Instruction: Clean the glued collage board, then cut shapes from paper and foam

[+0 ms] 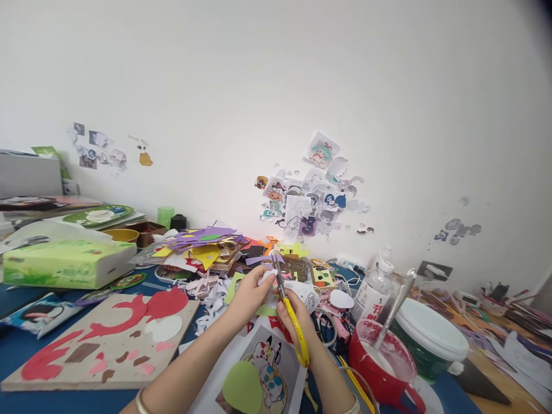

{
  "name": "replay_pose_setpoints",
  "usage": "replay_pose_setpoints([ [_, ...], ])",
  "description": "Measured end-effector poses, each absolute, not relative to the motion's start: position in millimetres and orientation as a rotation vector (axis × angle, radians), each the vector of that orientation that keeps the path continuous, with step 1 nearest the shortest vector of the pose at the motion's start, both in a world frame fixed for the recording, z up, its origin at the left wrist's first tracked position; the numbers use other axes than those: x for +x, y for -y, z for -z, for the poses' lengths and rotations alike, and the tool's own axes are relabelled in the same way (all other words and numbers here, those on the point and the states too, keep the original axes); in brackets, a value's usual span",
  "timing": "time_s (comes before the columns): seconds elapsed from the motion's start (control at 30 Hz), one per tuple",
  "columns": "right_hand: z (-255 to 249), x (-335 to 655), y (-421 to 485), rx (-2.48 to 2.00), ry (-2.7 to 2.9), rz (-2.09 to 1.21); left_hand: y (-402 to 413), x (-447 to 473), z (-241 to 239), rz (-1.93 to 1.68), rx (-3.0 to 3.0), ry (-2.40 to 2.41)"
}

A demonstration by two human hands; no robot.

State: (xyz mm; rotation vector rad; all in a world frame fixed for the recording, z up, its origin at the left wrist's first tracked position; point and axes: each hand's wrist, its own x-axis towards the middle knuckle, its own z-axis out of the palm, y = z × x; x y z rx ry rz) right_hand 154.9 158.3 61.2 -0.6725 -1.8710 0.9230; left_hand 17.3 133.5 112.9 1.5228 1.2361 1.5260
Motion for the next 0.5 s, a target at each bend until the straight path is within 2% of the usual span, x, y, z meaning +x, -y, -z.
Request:
replay_pose_setpoints([
  [0.5,-64.9,157.2,-157.0,-0.646,1.922,-0.893,-131.7,16.5,-113.4,-1.533,1.618,-1.328],
])
